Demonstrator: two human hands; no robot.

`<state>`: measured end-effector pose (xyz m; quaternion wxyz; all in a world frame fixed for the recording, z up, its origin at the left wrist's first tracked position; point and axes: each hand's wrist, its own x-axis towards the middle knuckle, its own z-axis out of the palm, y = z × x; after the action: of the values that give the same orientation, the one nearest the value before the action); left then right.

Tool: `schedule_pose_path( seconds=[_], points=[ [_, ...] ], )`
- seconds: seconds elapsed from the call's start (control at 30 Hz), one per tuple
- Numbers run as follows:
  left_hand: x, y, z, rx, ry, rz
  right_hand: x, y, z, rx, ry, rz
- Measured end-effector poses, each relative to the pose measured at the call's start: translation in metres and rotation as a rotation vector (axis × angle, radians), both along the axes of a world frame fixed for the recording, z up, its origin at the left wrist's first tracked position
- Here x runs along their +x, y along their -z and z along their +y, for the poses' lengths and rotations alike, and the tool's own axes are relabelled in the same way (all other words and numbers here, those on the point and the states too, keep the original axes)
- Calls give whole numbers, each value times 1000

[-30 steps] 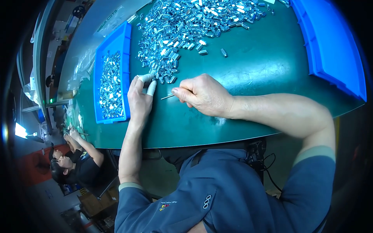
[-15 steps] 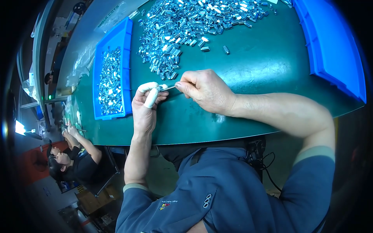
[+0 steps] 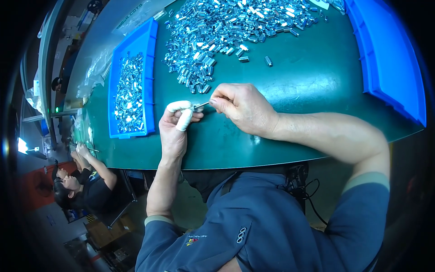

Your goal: The person sorts small metal parts by hand at a worktable, placing them into blue plastic trays.

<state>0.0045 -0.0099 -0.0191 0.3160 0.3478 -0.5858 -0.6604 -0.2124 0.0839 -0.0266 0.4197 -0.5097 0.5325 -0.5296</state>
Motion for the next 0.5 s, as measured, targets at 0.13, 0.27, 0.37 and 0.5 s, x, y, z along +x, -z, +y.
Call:
schedule_pose_path(
  seconds=[0.13, 0.27, 0.37, 0.5],
  points=[
    [2, 4, 1, -27, -3, -23, 0, 0, -1, -92, 2, 163],
    [1, -1, 5, 14, 26, -10, -3, -5, -2, -180, 14, 263],
    [2, 3, 4, 0, 44, -39, -6, -3, -3, -175, -15, 344],
    [7, 12, 6, -191, 167, -112, 1, -9, 2, -192, -115, 457]
  ],
)
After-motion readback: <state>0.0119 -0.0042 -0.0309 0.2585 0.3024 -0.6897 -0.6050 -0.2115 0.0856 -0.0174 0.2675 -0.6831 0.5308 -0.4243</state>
